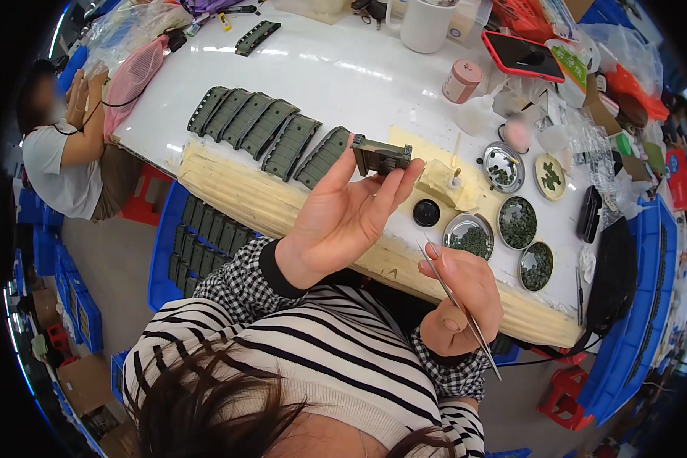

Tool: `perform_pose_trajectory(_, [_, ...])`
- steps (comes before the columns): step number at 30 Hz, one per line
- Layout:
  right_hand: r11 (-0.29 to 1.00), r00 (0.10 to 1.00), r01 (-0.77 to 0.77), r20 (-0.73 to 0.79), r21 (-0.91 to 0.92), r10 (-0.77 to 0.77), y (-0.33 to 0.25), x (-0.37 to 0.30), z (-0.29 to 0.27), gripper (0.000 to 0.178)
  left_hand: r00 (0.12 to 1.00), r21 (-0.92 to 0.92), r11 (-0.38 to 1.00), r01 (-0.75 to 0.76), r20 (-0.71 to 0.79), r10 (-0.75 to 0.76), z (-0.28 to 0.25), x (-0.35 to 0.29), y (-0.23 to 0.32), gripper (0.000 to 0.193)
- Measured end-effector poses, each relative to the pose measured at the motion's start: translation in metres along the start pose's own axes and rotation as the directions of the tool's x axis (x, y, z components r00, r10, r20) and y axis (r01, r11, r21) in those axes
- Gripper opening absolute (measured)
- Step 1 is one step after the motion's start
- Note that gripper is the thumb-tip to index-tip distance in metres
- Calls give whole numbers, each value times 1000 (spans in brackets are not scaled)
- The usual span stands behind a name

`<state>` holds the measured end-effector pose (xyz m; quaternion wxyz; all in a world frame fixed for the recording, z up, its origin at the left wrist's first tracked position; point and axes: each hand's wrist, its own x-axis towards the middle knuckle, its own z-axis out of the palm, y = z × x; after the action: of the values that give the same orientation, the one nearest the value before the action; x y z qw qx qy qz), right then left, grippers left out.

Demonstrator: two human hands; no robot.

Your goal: Assembling and finishing small green plastic toy model parts at a factory workbench.

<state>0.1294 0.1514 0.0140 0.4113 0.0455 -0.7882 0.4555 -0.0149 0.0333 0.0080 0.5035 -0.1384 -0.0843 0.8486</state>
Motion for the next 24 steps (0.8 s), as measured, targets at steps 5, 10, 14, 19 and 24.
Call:
perform_pose_trajectory(5, [999,999,-42,-25,17,43,-3,0,3,53,1000,16,1000,4,14,-4,0,1,-1,45])
perform_pose_trajectory(10, [998,997,-57,-50,-14,56,-2,3,2,52,998,139,990,-38,47,32,-5,0,-3,45])
perform_pose_trajectory(14, [997,998,38,-46,-64,-41,1,15,-1,49,983,404,912,-75,183,0,-4,-2,0,46])
perform_pose_trajectory(19, [995,996,50,80,-90,-43,-4,16,-8,46,968,514,855,-72,242,-65,-4,2,3,53])
perform_pose_trajectory(24, [990,992,66,116,-126,-52,-4,12,-10,44,963,588,805,-76,254,-95,-6,4,5,57])
